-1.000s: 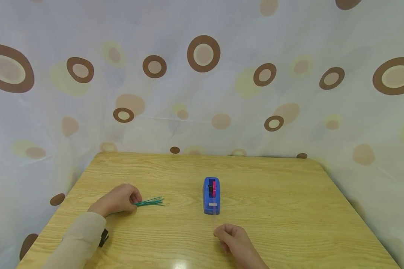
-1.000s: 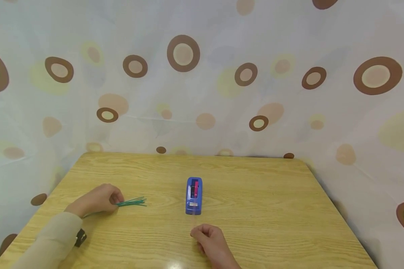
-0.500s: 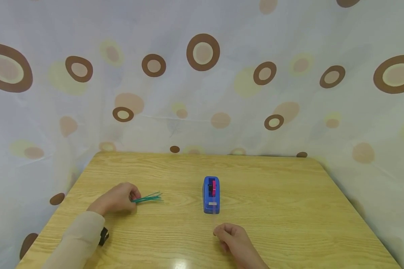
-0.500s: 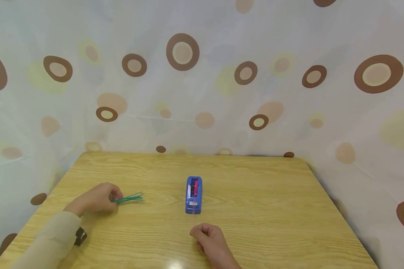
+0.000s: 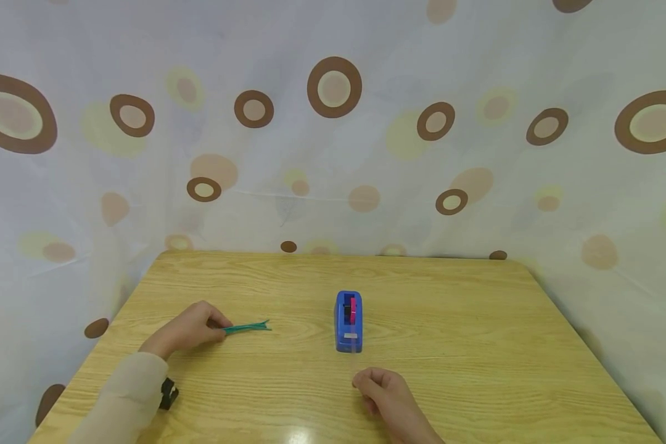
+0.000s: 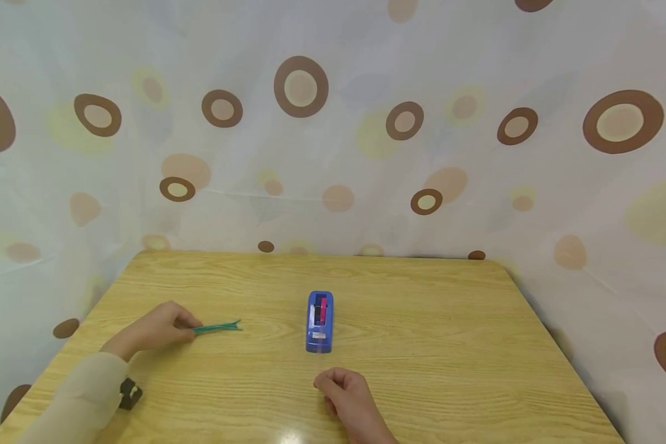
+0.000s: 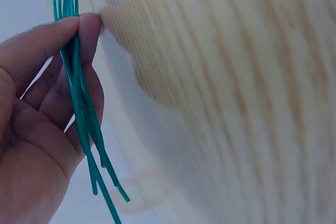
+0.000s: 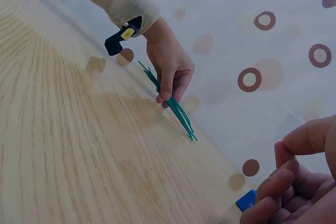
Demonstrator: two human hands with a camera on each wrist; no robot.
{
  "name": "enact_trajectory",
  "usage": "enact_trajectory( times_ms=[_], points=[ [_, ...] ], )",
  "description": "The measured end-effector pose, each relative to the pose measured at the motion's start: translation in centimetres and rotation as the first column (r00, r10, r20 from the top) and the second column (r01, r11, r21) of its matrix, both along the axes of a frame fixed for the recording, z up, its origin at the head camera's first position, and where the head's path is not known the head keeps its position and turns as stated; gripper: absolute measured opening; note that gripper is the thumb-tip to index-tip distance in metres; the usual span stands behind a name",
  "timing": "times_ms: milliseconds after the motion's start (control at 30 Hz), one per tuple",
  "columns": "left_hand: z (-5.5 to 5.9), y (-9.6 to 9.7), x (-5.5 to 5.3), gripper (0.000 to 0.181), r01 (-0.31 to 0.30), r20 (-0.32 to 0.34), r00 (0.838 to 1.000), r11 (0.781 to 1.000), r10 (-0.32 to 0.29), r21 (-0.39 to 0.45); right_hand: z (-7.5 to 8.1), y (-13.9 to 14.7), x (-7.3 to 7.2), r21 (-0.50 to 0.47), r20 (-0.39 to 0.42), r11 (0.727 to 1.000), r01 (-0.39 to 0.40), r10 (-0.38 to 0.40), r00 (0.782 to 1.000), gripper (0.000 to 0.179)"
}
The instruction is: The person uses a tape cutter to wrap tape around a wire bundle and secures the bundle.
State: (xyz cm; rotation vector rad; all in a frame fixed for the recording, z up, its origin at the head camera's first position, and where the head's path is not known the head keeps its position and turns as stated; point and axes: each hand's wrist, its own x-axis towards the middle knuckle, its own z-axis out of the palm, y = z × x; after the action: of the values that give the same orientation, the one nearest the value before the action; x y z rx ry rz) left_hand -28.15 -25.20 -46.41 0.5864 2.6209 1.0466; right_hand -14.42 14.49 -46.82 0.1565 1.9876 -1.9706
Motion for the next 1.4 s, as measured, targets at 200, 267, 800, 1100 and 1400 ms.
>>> enact_trajectory(
  times_ms=[200, 267, 800, 1100, 1400],
  points=[
    [-0.2, -0.2, 0.0, 0.016, 0.003, -0.069, 0.998, 1.000, -0.004, -0.020, 0.2, 0.1, 0.0, 0.001, 0.002, 1.000, -0.009, 0.009, 1.000, 0.025],
    [-0.3, -0.3, 0.0, 0.016, 0.000, -0.092, 0.996, 1.000, -0.002, -0.023, 0.3, 0.0, 0.0, 0.000, 0.000, 1.000, -0.010, 0.010, 1.000, 0.025],
    [0.7, 0.6, 0.9, 0.017, -0.077, -0.164, 0.984, 0.996, 0.068, -0.048, 0.3, -0.2, 0.0, -0.003, -0.007, 1.000, -0.001, 0.001, 1.000, 0.024],
    [1.3, 1.1, 1.4, 0.018, -0.081, -0.177, 0.982, 0.996, 0.074, -0.036, 0.2, -0.1, -0.1, -0.011, -0.008, 1.000, 0.002, -0.002, 1.000, 0.023],
    [1.8, 2.3, 1.9, 0.021, 0.016, -0.111, 0.994, 0.999, -0.011, 0.036, 0.2, -0.1, -0.1, -0.023, -0.019, 1.000, 0.010, -0.010, 1.000, 0.022]
  ],
)
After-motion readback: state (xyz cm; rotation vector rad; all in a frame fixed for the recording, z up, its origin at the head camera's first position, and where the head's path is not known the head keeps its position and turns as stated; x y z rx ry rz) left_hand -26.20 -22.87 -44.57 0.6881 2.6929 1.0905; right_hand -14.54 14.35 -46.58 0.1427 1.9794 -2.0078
